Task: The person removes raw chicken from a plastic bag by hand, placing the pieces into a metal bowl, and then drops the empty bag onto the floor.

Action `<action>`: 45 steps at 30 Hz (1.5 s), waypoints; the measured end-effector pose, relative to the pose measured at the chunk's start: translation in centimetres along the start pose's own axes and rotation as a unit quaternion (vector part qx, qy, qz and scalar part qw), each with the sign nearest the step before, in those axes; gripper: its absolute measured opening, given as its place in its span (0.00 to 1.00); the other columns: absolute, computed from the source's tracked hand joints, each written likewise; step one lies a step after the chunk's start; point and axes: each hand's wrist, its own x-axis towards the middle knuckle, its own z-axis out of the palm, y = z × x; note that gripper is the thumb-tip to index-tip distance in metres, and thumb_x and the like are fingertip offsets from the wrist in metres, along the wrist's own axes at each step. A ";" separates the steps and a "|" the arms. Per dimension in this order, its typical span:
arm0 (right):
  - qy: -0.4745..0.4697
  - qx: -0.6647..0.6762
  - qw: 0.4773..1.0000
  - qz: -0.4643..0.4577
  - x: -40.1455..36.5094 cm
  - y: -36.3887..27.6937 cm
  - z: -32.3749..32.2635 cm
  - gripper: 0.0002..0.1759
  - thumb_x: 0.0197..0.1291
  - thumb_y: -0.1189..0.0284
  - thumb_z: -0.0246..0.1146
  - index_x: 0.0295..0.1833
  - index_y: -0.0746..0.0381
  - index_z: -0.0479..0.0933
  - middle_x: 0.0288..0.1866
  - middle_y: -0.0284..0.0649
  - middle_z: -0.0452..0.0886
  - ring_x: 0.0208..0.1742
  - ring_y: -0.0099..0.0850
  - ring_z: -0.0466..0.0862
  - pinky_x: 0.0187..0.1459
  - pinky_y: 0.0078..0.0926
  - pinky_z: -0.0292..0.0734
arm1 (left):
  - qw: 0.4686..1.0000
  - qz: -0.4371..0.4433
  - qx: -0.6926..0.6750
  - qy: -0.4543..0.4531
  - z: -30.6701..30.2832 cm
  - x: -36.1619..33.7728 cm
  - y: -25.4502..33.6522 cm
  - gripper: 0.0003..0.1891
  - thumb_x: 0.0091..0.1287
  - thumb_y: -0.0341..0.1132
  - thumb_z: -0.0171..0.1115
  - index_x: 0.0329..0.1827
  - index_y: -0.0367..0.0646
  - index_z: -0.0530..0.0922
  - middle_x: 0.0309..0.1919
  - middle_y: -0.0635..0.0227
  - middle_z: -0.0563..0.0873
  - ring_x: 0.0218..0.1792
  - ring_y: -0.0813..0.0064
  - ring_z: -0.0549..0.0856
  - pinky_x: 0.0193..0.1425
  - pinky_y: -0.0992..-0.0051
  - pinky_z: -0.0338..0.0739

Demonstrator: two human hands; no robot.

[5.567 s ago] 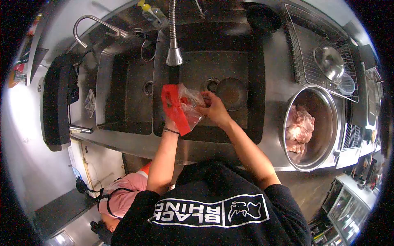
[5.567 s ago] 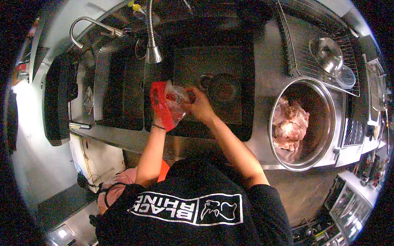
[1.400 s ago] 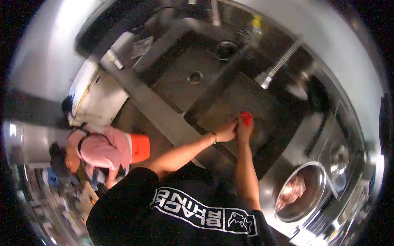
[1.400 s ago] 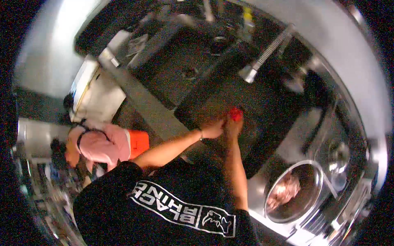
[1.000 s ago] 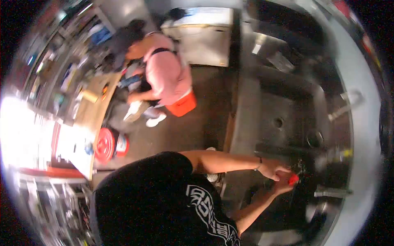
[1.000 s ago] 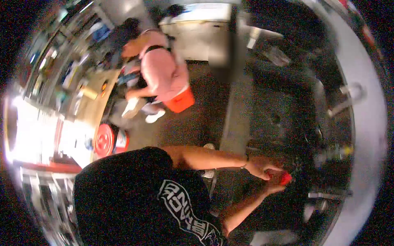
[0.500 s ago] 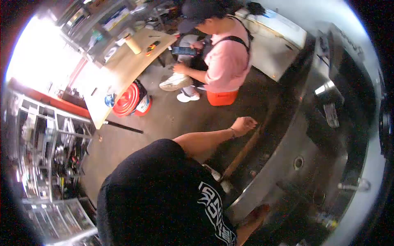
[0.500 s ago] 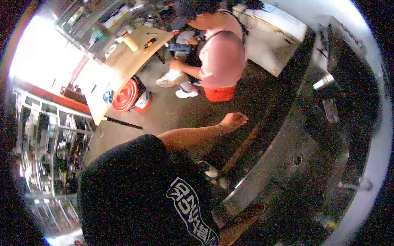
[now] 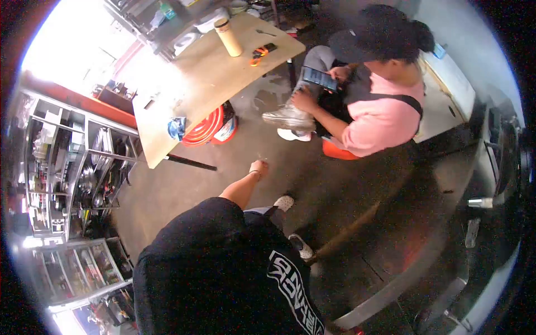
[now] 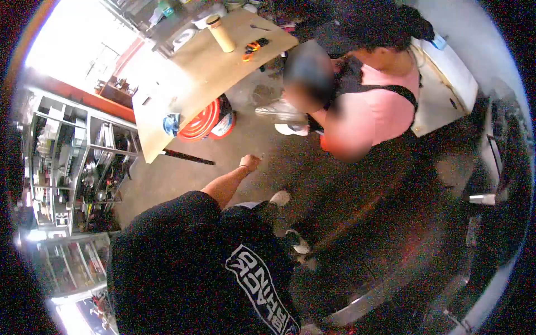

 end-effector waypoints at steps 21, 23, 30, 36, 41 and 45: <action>-0.060 -0.063 0.987 -0.137 -7.0 -4.2 4.6 0.26 0.52 0.60 0.53 0.50 0.70 0.68 0.41 0.51 0.75 0.41 0.37 0.77 0.44 0.37 0.75 | 0.910 -0.165 -0.380 -0.014 -7.0 3.3 -18.9 0.15 0.58 0.37 0.52 0.48 0.48 0.76 0.30 0.69 0.82 0.24 0.75 0.81 0.22 0.76 0.75; -0.047 -0.070 0.984 -0.158 -7.4 -4.8 4.5 0.26 0.52 0.60 0.53 0.50 0.70 0.68 0.41 0.52 0.75 0.41 0.37 0.77 0.44 0.37 0.75 | 0.866 -0.176 -0.468 0.018 -7.6 4.7 -22.3 0.10 0.58 0.37 0.51 0.41 0.49 0.76 0.28 0.70 0.80 0.26 0.71 0.82 0.20 0.72 0.72; -0.054 -0.033 0.955 -0.291 -11.0 -9.3 7.0 0.27 0.52 0.58 0.52 0.50 0.70 0.68 0.41 0.53 0.75 0.42 0.38 0.77 0.44 0.37 0.75 | 0.780 -0.211 -0.586 0.061 -10.8 14.8 -29.7 0.15 0.58 0.45 0.52 0.46 0.51 0.69 0.39 0.69 0.75 0.37 0.66 0.80 0.30 0.66 0.73; -0.418 0.121 0.856 -0.280 -24.0 -7.7 24.7 0.28 0.52 0.57 0.51 0.50 0.71 0.68 0.41 0.53 0.75 0.42 0.38 0.77 0.44 0.37 0.76 | 0.635 -0.274 -0.702 0.170 -15.8 22.5 -27.7 0.43 0.54 0.55 0.53 0.68 0.50 0.42 0.67 0.57 0.46 0.61 0.58 0.63 0.58 0.55 0.61; -0.583 0.238 0.776 -0.031 -47.5 -7.1 47.1 0.27 0.46 0.67 0.67 0.52 0.60 0.66 0.46 0.40 0.75 0.45 0.32 0.77 0.45 0.32 0.76 | 0.477 -0.137 -0.853 0.162 -17.5 31.0 -34.5 0.25 0.56 0.50 0.52 0.52 0.42 0.66 0.50 0.54 0.73 0.51 0.60 0.73 0.54 0.55 0.67; -0.676 0.290 0.668 0.116 -63.7 -7.5 59.8 0.17 0.46 0.72 0.67 0.41 0.57 0.70 0.32 0.35 0.75 0.26 0.23 0.76 0.28 0.20 0.74 | 0.484 0.368 -0.791 -0.070 -20.7 30.1 -35.5 0.22 0.57 0.47 0.52 0.49 0.41 0.72 0.47 0.59 0.77 0.47 0.60 0.76 0.48 0.65 0.74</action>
